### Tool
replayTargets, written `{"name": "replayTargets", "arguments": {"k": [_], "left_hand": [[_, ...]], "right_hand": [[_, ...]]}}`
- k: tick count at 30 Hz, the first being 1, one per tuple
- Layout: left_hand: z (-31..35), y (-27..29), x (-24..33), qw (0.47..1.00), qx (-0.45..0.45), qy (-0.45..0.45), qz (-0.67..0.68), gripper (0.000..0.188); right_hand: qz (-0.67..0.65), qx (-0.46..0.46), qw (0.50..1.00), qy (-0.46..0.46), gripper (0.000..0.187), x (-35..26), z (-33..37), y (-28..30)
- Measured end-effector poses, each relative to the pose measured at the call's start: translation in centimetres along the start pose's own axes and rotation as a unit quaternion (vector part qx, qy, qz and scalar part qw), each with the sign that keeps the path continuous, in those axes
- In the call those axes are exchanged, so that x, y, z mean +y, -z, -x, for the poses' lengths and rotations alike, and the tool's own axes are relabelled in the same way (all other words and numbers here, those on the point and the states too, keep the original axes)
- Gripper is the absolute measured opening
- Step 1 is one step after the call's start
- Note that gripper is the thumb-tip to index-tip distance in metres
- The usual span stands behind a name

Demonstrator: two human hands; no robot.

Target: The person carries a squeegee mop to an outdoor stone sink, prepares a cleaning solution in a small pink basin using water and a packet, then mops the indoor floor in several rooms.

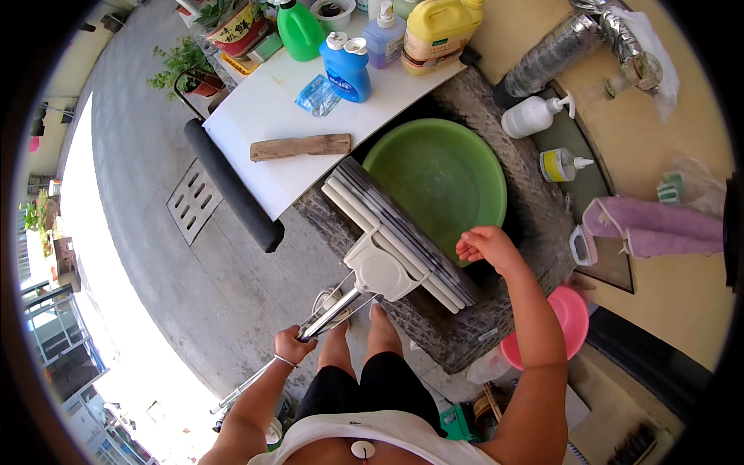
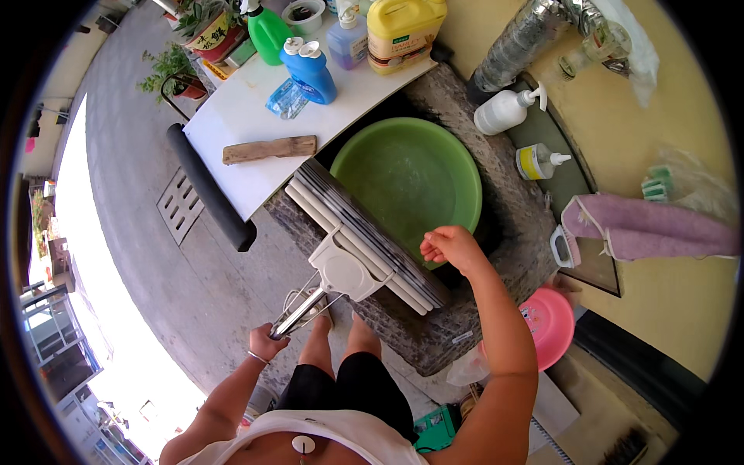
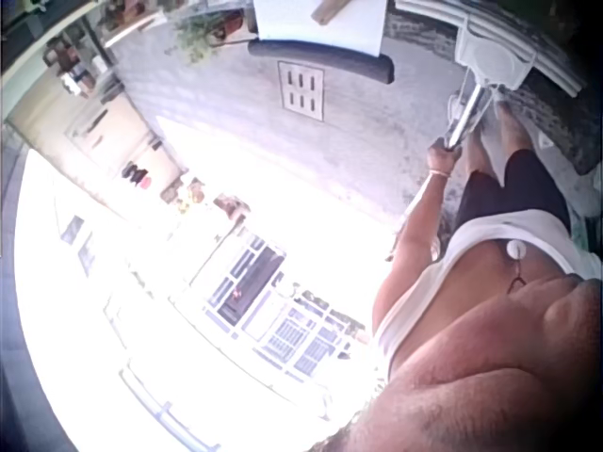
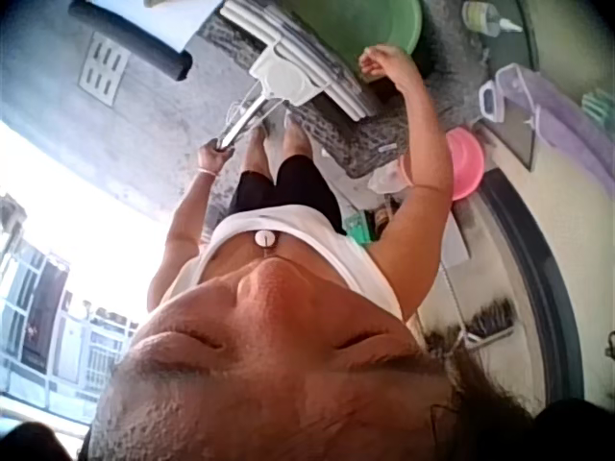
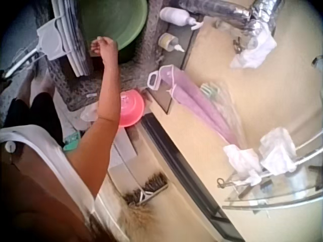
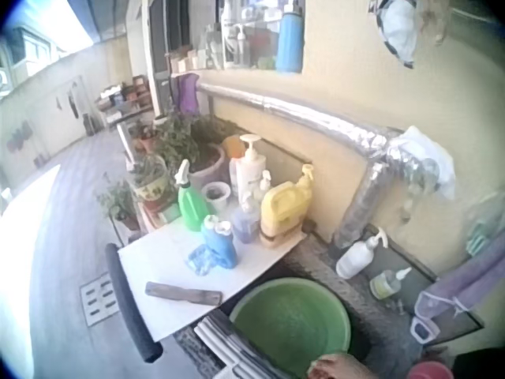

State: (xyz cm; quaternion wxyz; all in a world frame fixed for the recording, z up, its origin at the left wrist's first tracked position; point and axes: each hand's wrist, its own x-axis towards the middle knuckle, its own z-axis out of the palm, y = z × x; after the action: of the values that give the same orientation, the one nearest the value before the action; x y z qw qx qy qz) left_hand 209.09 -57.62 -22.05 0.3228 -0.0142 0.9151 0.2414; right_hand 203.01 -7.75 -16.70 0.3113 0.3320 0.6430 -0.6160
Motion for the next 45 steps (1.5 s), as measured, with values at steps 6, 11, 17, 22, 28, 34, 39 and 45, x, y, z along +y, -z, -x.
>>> {"name": "replayTargets", "arguments": {"k": [6,11,17,22,28,34,39,45], "left_hand": [[1.4,0.9,1.7,0.996,0.074,0.033,0.023,0.04],[2.7,4.0,2.6,0.982,0.179,0.049,0.023,0.042],[4.1,6.4,2.6,0.968,0.24,0.077,-0.023,0.038],[4.3,6.6,4.0,0.972,0.216,0.075,-0.051,0.034],[4.8,6.0,5.7,0.977,0.203,0.055,-0.025,0.03],[5.1,7.4,7.7,0.981,0.184,0.065,-0.012,0.035],[6.4,9.5,10.5,0.985,0.159,0.04,0.055,0.036],[8.7,13.4,13.2,0.954,-0.015,0.069,0.292,0.022]], "right_hand": [[0.024,0.332,0.932,0.146,0.029,10.3,-16.8,4.2],[-0.436,0.222,0.867,-0.092,0.025,14.5,-21.6,1.4],[-0.474,-0.033,0.88,-0.014,0.029,0.7,-12.8,-1.4],[-0.184,-0.083,0.971,0.131,0.029,-11.2,-3.0,-5.9],[0.005,0.06,0.989,0.138,0.024,-8.3,1.3,-5.0],[0.516,0.349,0.775,0.109,0.021,2.9,7.0,-0.2],[0.289,0.291,0.897,0.168,0.025,1.8,9.0,-5.0],[-0.26,-0.202,0.867,0.375,0.08,-6.3,10.3,-19.4]]}}
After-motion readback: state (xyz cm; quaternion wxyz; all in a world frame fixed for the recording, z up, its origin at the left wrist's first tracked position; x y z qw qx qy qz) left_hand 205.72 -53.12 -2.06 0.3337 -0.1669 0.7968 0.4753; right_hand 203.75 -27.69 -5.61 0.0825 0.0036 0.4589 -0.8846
